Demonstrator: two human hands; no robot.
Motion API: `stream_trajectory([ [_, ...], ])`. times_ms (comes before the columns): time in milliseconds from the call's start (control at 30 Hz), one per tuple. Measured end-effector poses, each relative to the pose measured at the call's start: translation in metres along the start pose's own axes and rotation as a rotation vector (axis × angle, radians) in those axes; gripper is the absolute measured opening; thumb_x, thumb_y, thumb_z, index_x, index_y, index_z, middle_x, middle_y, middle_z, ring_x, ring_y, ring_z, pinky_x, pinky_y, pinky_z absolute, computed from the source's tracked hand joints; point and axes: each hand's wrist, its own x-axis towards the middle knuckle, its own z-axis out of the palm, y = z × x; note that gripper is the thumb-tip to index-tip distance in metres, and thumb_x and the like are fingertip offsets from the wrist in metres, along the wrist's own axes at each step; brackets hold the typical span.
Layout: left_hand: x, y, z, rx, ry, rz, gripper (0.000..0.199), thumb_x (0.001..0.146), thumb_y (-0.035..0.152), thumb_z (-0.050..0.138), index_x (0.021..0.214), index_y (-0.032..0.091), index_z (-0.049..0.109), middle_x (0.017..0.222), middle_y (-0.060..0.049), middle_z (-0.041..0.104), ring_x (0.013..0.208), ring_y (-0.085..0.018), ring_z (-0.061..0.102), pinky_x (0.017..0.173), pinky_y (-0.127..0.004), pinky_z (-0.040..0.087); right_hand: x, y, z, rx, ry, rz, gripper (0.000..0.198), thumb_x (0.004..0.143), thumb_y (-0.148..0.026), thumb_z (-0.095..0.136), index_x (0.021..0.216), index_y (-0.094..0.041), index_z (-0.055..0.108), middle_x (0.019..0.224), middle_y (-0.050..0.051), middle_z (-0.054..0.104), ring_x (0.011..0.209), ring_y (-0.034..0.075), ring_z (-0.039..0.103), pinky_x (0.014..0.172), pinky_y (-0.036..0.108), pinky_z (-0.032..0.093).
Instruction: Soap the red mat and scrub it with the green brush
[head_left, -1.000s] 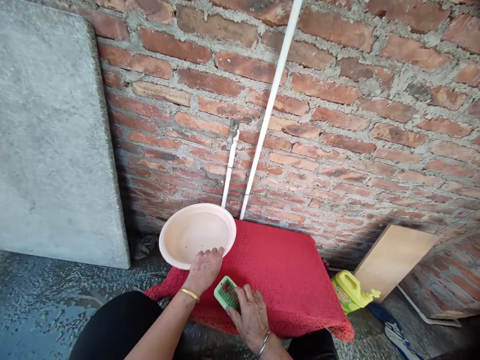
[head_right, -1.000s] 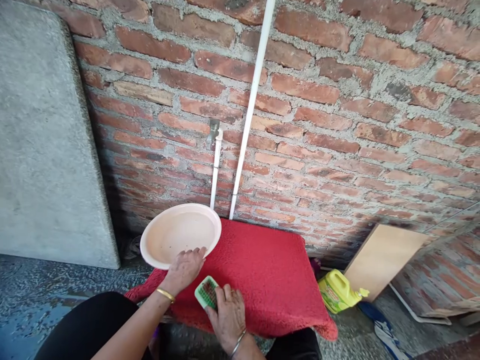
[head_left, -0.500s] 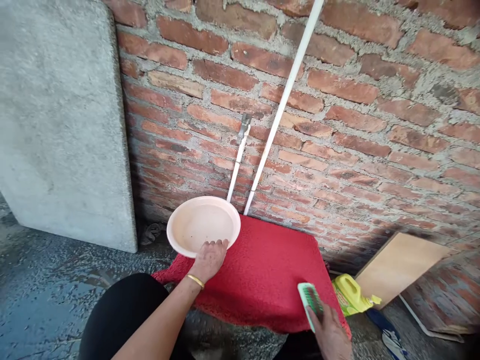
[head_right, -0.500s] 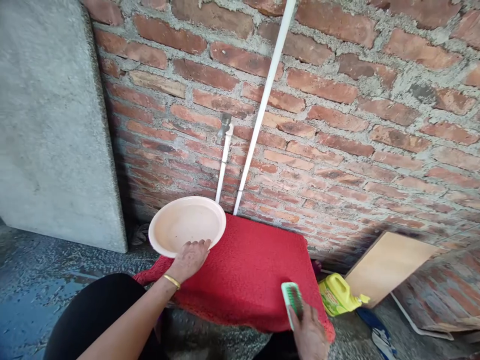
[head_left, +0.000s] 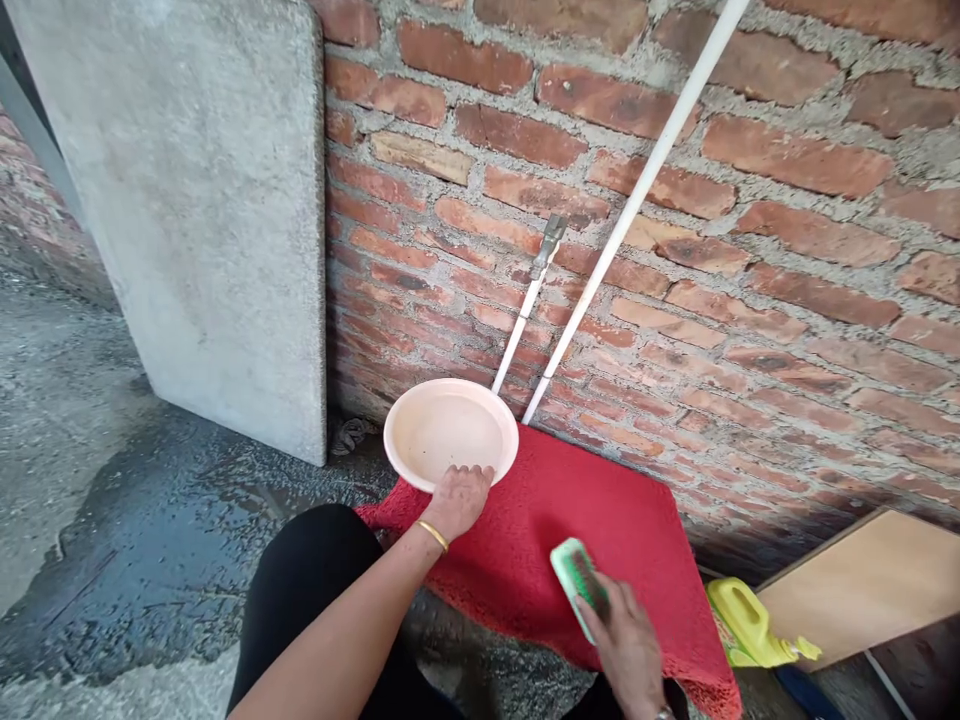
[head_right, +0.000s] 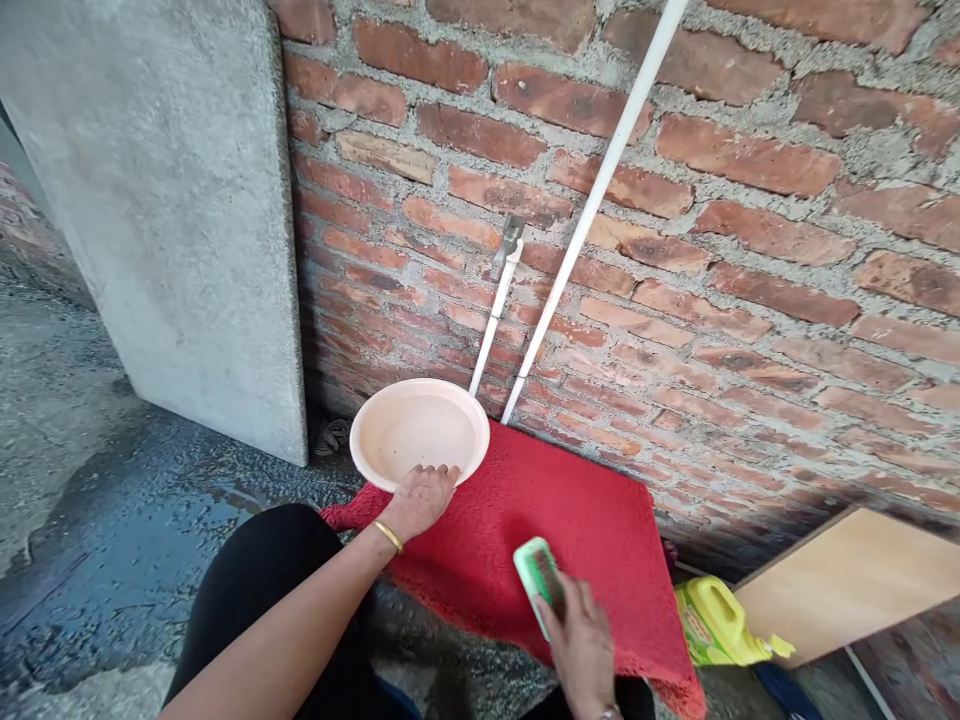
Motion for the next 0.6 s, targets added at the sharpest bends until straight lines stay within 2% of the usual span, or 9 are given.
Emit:
stream_trajectory([
  [100,-0.001,-0.001,0.001,-0.008,0.000,0.006,0.026,0.098,0.013,0.039,0.111,0.014,0.062,0.092,-0.016,0.070,0.087,-0.028,0.070,0.076,-0.041,0.049,0.015,-0.054,0.023,0.039,-0.108,-0.195,0.048,0.098,-0.063,0.043,0.122,-0.029,0.067,0.113,0.008,0.072,0.099,0.024,0.069,0.092,0.039,0.054],
  [233,-0.002,-0.001,0.001,0.007,0.023,0.010,0.024,0.099,0.015,0.040,0.111,0.014,0.061,0.091,-0.014,0.069,0.087,-0.027,0.070,0.077,-0.040,0.048,0.032,-0.098,0.039,0.015,-0.163,-0.345,0.038,0.100,-0.050,0.049,0.127,-0.028,0.065,0.117,0.008,0.070,0.103,0.024,0.068,0.097,0.041,0.050],
  [300,-0.002,0.000,0.001,0.009,0.018,0.004,0.024,0.099,0.015,0.040,0.111,0.014,0.061,0.092,-0.014,0.069,0.088,-0.026,0.070,0.077,-0.039,0.048,0.039,-0.112,0.041,-0.019,-0.217,-0.340,0.036,0.099,-0.046,0.052,0.128,-0.028,0.063,0.115,0.008,0.070,0.100,0.023,0.067,0.095,0.041,0.050],
  [433,-0.002,-0.001,0.002,0.021,0.001,0.011,0.024,0.099,0.015,0.039,0.111,0.014,0.060,0.092,-0.014,0.069,0.088,-0.028,0.070,0.077,-0.040,0.048,0.050,-0.127,0.040,-0.083,-0.295,-0.222,0.041,0.092,-0.046,0.064,0.129,-0.027,0.063,0.111,0.008,0.069,0.099,0.027,0.065,0.092,0.042,0.049],
  [600,-0.003,-0.002,0.001,0.035,0.007,0.021,0.024,0.098,0.015,0.042,0.113,0.014,0.060,0.093,-0.015,0.069,0.088,-0.029,0.070,0.076,-0.040,0.049,0.051,-0.130,0.040,-0.007,-0.306,-0.145,0.047,0.087,-0.046,0.069,0.130,-0.028,0.062,0.128,0.010,0.064,0.114,0.030,0.060,0.099,0.045,0.045],
])
